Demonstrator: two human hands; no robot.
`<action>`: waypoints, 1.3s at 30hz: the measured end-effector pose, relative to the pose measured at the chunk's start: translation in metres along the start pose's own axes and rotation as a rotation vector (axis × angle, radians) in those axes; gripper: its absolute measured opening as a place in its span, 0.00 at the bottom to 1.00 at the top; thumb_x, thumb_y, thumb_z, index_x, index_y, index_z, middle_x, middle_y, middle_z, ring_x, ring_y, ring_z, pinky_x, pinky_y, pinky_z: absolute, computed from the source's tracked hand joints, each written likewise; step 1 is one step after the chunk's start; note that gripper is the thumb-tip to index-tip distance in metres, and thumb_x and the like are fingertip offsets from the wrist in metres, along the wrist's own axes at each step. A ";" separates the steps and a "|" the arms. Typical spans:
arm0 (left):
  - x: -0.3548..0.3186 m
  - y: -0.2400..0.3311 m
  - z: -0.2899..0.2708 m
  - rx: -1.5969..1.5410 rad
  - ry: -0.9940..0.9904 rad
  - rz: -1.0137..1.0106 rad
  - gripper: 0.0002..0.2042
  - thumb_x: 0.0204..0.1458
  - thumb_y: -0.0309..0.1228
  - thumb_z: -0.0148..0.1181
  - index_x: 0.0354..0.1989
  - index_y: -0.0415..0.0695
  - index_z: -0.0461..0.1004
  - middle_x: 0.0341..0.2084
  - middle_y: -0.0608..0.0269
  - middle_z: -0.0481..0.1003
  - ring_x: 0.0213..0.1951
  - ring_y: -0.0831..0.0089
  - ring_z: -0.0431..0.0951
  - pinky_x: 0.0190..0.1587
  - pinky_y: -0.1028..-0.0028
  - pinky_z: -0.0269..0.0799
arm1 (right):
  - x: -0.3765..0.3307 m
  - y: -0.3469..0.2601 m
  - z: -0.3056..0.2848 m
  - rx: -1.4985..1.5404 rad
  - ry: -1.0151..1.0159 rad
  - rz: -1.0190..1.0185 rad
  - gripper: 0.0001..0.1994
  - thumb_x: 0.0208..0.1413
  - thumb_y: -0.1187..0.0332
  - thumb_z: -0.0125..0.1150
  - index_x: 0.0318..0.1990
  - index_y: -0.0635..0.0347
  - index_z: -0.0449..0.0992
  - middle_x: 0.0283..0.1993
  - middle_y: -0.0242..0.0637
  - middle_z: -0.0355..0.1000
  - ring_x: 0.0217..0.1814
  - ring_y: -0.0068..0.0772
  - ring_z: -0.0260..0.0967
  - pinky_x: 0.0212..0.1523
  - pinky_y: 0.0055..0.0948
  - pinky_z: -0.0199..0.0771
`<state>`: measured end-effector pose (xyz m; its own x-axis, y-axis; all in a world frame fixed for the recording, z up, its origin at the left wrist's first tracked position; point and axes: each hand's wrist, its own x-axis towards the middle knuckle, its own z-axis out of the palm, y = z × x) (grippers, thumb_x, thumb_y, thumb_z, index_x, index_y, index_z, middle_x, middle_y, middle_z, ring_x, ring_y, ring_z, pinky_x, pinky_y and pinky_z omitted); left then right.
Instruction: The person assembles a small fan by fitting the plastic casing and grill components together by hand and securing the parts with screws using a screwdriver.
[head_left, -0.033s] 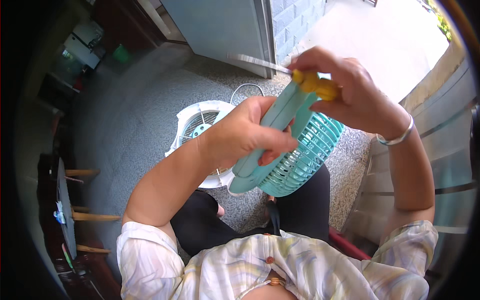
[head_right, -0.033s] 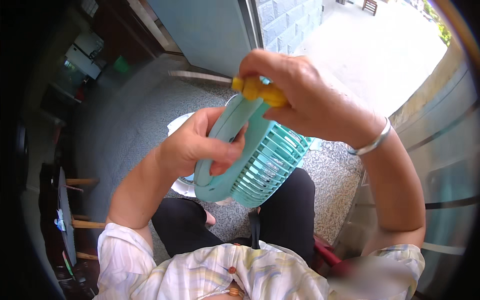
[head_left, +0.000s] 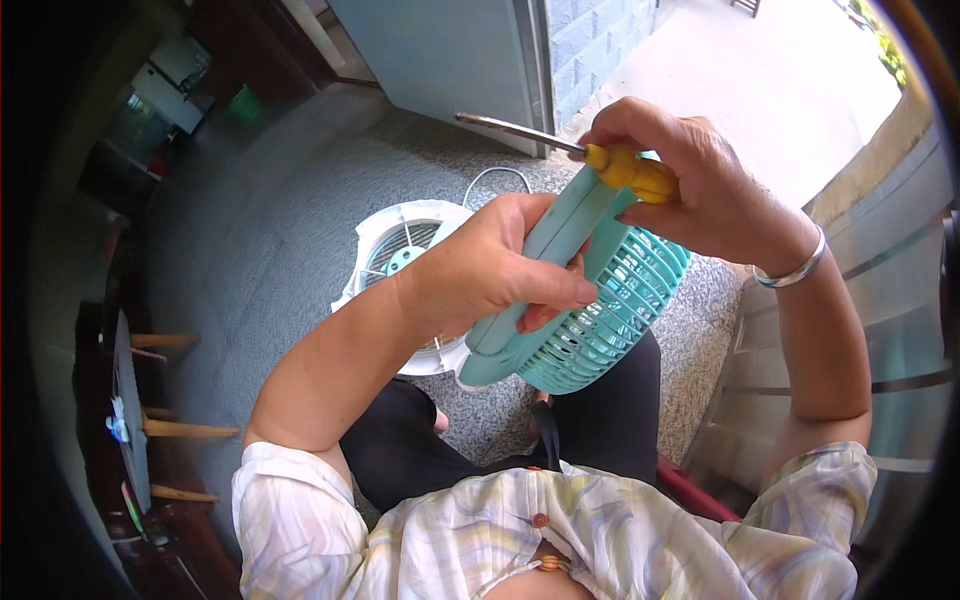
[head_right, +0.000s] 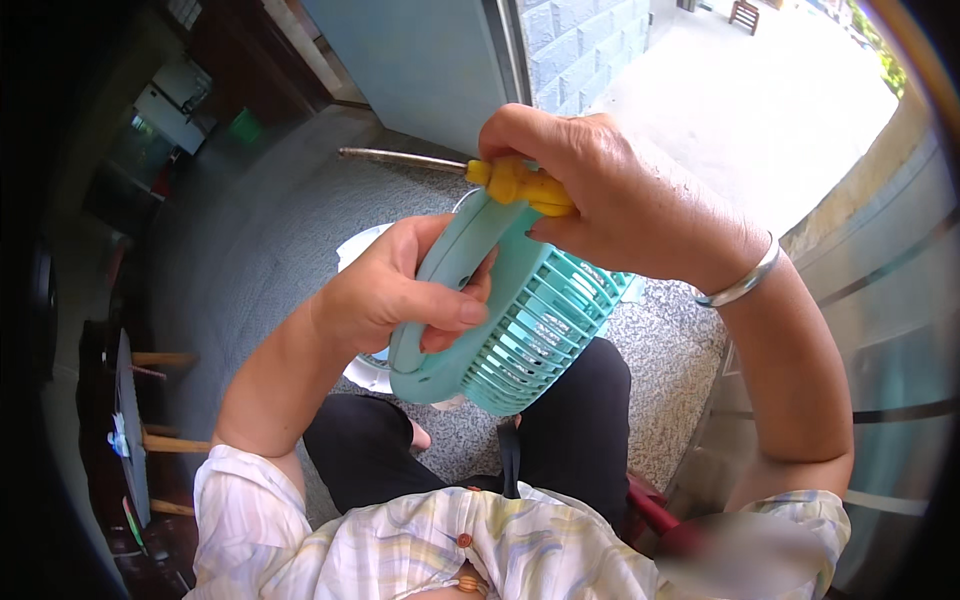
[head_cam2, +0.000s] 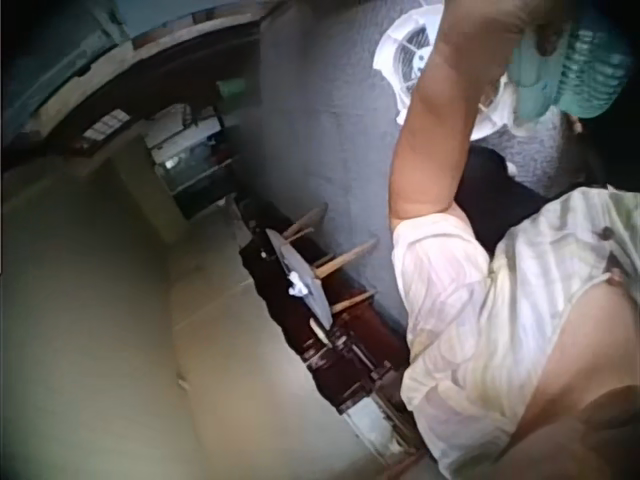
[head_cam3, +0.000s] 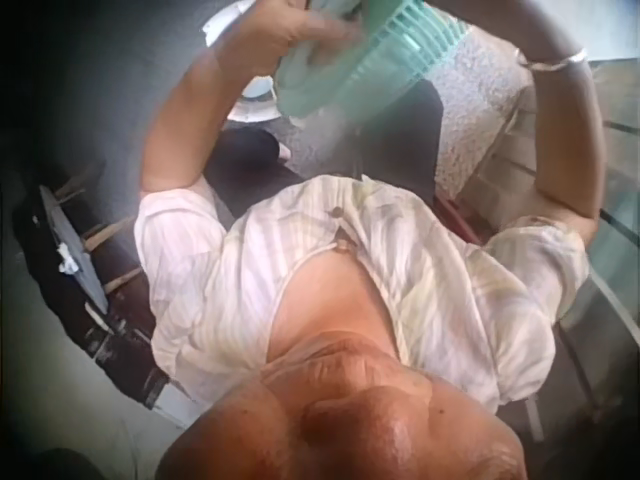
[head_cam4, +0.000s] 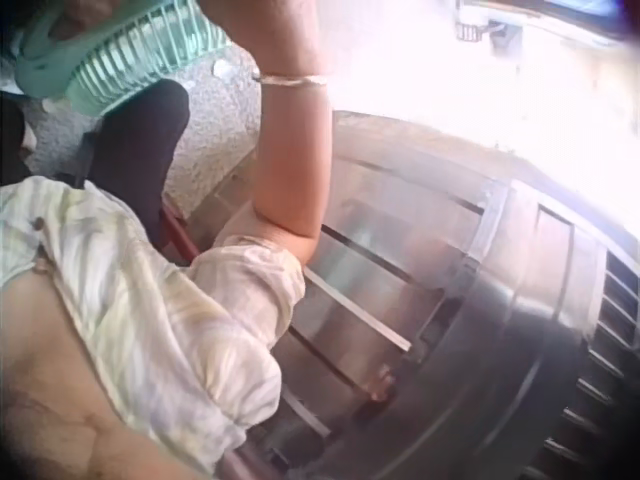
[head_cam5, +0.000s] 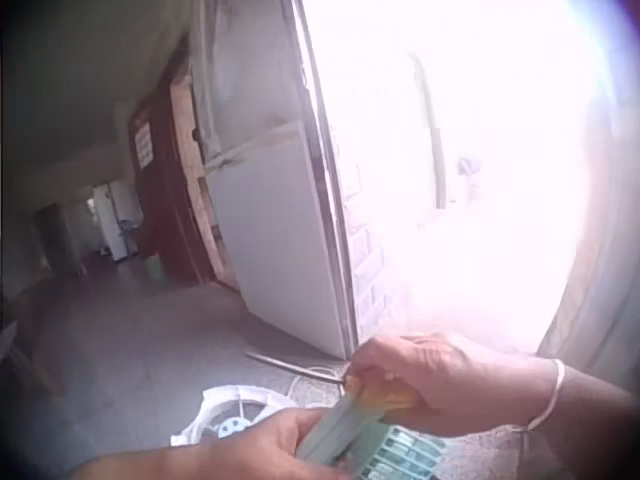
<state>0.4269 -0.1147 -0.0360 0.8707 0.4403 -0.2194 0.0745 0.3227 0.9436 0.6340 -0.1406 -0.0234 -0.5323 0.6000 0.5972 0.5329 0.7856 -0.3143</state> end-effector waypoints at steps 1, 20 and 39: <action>-0.002 0.001 0.001 0.123 0.006 0.013 0.11 0.43 0.25 0.59 0.34 0.39 0.65 0.18 0.64 0.67 0.14 0.80 0.66 0.18 0.81 0.62 | 0.002 0.000 -0.002 -0.001 -0.006 -0.009 0.21 0.35 0.82 0.63 0.39 0.60 0.64 0.35 0.43 0.71 0.39 0.45 0.72 0.40 0.34 0.74; -0.020 0.015 -0.007 0.798 0.169 0.070 0.12 0.52 0.30 0.52 0.42 0.36 0.64 0.24 0.60 0.70 0.24 0.77 0.72 0.28 0.77 0.67 | 0.015 0.004 0.006 -0.162 -0.149 -0.003 0.25 0.37 0.78 0.67 0.43 0.56 0.61 0.34 0.44 0.73 0.36 0.47 0.73 0.35 0.36 0.75; -0.092 0.017 -0.063 -0.347 0.407 0.353 0.04 0.43 0.27 0.51 0.27 0.42 0.65 0.18 0.66 0.64 0.20 0.76 0.67 0.25 0.76 0.66 | 0.103 -0.052 0.015 -0.063 0.340 -0.033 0.18 0.42 0.72 0.64 0.41 0.64 0.65 0.36 0.42 0.68 0.38 0.38 0.70 0.39 0.27 0.71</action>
<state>0.3176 -0.0971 -0.0156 0.5544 0.8307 -0.0510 -0.4043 0.3224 0.8559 0.5412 -0.1176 0.0431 -0.3062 0.4815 0.8212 0.5641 0.7866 -0.2509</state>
